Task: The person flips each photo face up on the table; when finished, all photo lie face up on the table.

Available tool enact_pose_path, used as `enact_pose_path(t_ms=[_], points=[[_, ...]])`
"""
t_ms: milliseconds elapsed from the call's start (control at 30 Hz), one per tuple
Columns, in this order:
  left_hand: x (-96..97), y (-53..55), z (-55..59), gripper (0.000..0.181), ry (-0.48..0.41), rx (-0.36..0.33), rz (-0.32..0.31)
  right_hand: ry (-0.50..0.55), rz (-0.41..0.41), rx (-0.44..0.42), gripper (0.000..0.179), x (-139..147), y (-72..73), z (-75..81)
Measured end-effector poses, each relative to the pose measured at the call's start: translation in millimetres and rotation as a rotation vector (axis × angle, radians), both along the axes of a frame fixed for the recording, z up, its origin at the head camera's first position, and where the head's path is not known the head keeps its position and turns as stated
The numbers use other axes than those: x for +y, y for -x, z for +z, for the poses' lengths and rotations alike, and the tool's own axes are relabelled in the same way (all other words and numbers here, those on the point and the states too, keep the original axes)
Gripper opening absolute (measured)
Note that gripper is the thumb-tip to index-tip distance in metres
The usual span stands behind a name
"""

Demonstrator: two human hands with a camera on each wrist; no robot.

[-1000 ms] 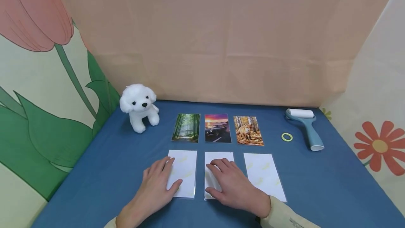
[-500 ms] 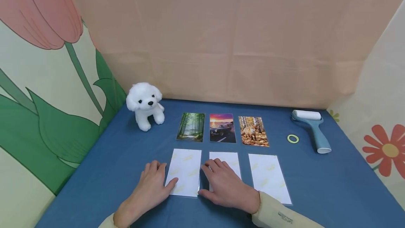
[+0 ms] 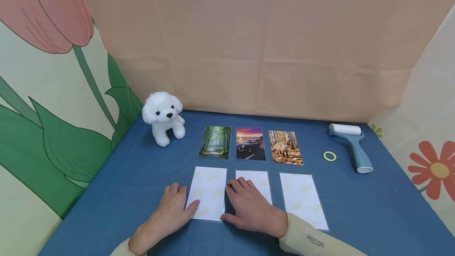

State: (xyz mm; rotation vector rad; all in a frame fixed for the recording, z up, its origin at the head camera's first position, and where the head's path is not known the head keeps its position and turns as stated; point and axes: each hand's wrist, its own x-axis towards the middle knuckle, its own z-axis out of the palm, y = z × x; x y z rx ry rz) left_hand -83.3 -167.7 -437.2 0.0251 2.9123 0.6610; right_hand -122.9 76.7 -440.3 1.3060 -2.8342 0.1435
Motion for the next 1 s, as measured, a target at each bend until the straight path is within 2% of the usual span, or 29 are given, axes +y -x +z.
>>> enact_pose_path(t_ms=[433, 700, 867, 1000], points=[[0.0, -1.2, 2.6, 0.055, -0.146, -0.035, 0.026, -0.025, 0.019, 0.019, 0.067, -3, 1.5, 0.7], [-4.0, -4.2, 10.5, 0.041, -0.273, 0.055, 0.067, -0.027, 0.035, 0.009, 0.066, -4, 2.1, 2.1], [-2.6, -6.4, 20.8, 0.037, -0.324, 0.073, 0.095, -0.011, 0.033, -0.049, 0.068, -3, 4.6, 2.3], [0.5, -6.4, 29.9, 0.029, -0.379, 0.106, 0.101, 0.036, 0.023, -0.142, 0.067, -3, 5.7, 3.2]])
